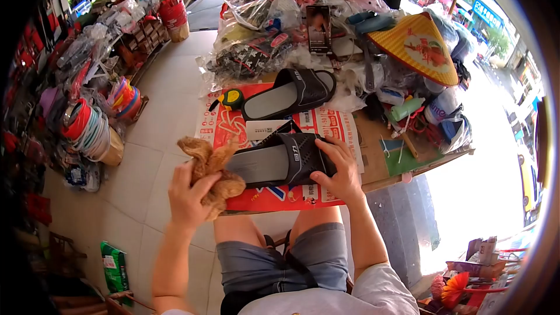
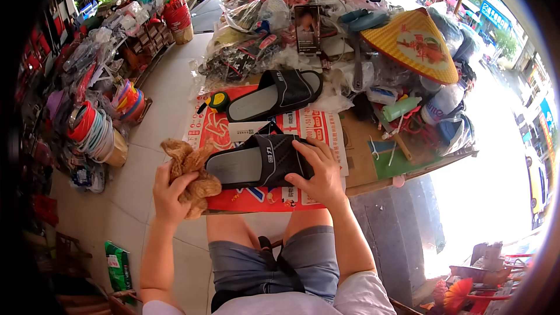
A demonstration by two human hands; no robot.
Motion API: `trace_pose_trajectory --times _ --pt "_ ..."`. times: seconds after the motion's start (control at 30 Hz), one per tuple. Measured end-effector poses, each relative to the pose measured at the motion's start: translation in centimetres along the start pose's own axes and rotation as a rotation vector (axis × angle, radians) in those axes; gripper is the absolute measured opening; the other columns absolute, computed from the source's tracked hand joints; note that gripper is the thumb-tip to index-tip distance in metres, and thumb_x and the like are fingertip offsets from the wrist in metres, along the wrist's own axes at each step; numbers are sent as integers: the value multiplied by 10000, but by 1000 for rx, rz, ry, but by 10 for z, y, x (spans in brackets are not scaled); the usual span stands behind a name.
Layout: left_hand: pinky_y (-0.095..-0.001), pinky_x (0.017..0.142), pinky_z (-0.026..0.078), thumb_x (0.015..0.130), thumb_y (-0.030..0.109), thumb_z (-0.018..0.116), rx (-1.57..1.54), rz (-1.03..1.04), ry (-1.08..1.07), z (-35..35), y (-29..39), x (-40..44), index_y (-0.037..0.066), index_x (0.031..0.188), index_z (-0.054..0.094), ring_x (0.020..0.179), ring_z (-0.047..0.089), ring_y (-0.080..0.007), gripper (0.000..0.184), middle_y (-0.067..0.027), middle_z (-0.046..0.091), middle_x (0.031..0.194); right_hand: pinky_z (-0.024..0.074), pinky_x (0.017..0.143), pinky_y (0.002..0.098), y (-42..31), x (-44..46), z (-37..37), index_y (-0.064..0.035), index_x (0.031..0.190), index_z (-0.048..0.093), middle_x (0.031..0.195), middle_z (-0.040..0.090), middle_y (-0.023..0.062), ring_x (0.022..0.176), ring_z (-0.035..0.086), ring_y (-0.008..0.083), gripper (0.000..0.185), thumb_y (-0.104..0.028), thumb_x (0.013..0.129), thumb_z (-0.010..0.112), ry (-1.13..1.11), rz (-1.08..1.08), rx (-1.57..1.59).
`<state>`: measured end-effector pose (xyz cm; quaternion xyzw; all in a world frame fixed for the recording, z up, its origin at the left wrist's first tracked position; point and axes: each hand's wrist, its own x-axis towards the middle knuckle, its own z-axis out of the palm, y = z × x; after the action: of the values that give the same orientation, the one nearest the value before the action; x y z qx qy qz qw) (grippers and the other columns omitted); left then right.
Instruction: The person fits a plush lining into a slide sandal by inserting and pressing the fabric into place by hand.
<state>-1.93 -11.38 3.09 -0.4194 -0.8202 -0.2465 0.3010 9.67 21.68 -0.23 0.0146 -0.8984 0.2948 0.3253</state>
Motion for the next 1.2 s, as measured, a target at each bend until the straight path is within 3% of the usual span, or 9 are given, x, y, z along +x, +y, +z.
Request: trace_pose_trajectory --times 0.13,0.2,0.47,0.63,0.7,0.77,0.9,1.03,1.2 --pt "-445 784 546 712 251 773 -156 231 56 25 56 13 210 1006 731 990 614 -326 301 -125 598 1151 446 1050 489 0 -2 0 -82 1338 629 1270 653 168 1296 530 367 724 -417 731 839 -6 16 6" --pt "-434 819 539 757 259 714 -144 539 -51 51 66 4 240 962 709 1026 605 -318 206 -111 597 1139 442 1054 490 -2 -1 -1 -83 1338 630 1271 653 167 1300 528 367 725 -427 735 837 -9 16 -2" --pt "-416 822 542 765 238 696 104 348 -229 19 -6 -22 243 921 718 1114 586 -319 158 -113 593 1166 442 1050 490 2 -1 0 -83 1333 632 1263 658 159 1290 532 365 722 -448 743 833 8 -26 -10" --pt "-430 804 559 739 239 770 18 164 -70 -3 8 4 180 957 724 1032 630 -344 231 -142 612 1179 439 1049 494 1 -1 0 -81 1331 632 1263 656 166 1281 537 368 719 -433 738 836 10 -10 -7" --pt "-435 820 561 738 256 778 -80 180 -9 9 37 10 199 995 727 1010 642 -348 268 -151 622 1172 438 1051 494 -1 -2 1 -80 1332 632 1265 654 169 1280 537 369 721 -431 735 837 8 -6 -6" --pt "-441 834 556 710 268 791 -114 393 -33 32 52 8 226 1030 730 1061 621 -342 328 -149 603 1205 436 1052 494 0 -2 1 -80 1333 631 1267 652 172 1280 536 371 724 -428 733 838 5 -6 -16" --pt "-445 845 550 683 271 800 -42 356 -184 50 35 -6 248 1011 738 1122 589 -332 334 -140 579 1250 434 1053 497 2 -3 0 -90 1335 631 1268 650 176 1284 534 372 722 -426 731 837 -4 16 -23" --pt "-447 838 547 668 254 812 -2 227 -294 19 7 -8 205 961 744 1130 574 -345 305 -129 567 1255 430 1055 500 3 -2 2 -101 1337 633 1261 656 168 1289 534 367 714 -418 731 841 7 -16 -17" --pt "-432 822 557 689 175 822 37 31 -155 4 -13 10 158 982 743 1090 608 -355 304 -152 581 1221 429 1056 499 -2 -2 0 -99 1333 634 1254 662 158 1287 535 367 705 -410 735 841 21 -2 -16"
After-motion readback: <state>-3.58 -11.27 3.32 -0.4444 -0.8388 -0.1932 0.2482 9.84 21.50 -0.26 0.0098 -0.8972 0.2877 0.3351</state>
